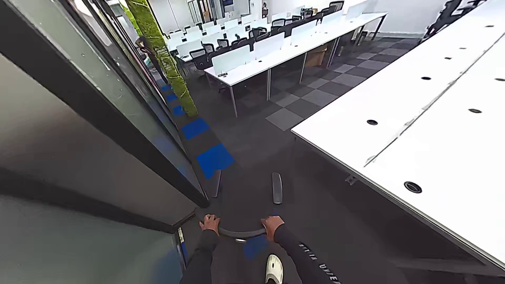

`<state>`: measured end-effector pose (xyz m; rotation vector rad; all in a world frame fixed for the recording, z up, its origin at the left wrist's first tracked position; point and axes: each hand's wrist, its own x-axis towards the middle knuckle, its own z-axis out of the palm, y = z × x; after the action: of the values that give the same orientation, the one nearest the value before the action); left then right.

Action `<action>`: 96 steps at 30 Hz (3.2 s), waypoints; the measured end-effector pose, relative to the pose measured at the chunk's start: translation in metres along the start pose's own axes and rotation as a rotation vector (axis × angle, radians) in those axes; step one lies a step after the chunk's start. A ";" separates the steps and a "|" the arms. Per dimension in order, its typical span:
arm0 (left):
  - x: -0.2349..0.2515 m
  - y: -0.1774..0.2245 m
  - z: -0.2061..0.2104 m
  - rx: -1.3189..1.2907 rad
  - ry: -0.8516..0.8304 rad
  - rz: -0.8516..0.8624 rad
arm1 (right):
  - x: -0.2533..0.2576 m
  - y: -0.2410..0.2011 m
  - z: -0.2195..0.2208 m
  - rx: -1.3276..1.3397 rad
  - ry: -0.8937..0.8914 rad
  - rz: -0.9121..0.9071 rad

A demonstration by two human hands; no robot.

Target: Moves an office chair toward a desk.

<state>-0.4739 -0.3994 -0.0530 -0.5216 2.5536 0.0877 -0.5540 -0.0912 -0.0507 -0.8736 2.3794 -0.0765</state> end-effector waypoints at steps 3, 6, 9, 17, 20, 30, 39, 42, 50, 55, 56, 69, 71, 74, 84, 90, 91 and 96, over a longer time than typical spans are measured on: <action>0.035 0.009 -0.027 0.039 -0.035 -0.020 | 0.033 0.019 -0.032 -0.002 -0.048 -0.015; 0.071 0.017 -0.046 0.023 -0.001 0.002 | 0.065 0.040 -0.057 -0.018 -0.040 -0.022; 0.108 0.023 -0.071 0.016 -0.002 0.003 | 0.100 0.056 -0.088 -0.027 -0.071 -0.020; 0.227 0.027 -0.140 -0.032 0.026 0.019 | 0.218 0.088 -0.173 -0.061 -0.077 0.053; 0.276 0.026 -0.172 -0.037 0.018 0.047 | 0.257 0.093 -0.205 -0.052 -0.071 0.104; 0.434 0.014 -0.269 0.015 -0.002 0.256 | 0.365 0.098 -0.265 0.046 -0.036 0.302; 0.580 0.073 -0.358 0.193 -0.022 0.382 | 0.436 0.155 -0.323 0.171 0.042 0.365; 0.629 0.110 -0.392 0.240 -0.012 0.419 | 0.457 0.188 -0.345 0.218 0.088 0.364; 0.738 0.228 -0.454 0.302 0.062 0.454 | 0.503 0.299 -0.415 0.284 0.116 0.396; 0.793 0.314 -0.488 0.382 0.062 0.471 | 0.520 0.380 -0.450 0.314 0.111 0.441; 0.804 0.331 -0.495 0.392 0.070 0.480 | 0.525 0.396 -0.456 0.321 0.116 0.458; 0.941 0.573 -0.589 0.370 0.105 0.697 | 0.572 0.624 -0.559 0.283 0.145 0.735; 0.963 0.617 -0.604 0.373 0.099 0.746 | 0.581 0.660 -0.577 0.295 0.131 0.854; 0.993 0.672 -0.627 0.392 0.062 0.826 | 0.602 0.707 -0.598 0.436 0.147 1.130; 1.059 0.844 -0.699 0.587 -0.086 0.880 | 0.626 0.868 -0.670 0.709 0.182 1.415; 1.086 0.946 -0.733 0.679 -0.095 0.833 | 0.630 0.967 -0.699 0.706 0.190 1.418; 1.090 0.965 -0.737 0.691 -0.094 0.825 | 0.630 0.985 -0.704 0.705 0.193 1.419; 1.121 1.055 -0.754 0.690 -0.103 0.796 | 0.628 1.075 -0.729 0.716 0.208 1.417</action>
<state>-2.1241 0.0630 -0.0207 0.7360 2.3237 -0.4545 -1.9522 0.2632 -0.0427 1.1944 2.3197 -0.4051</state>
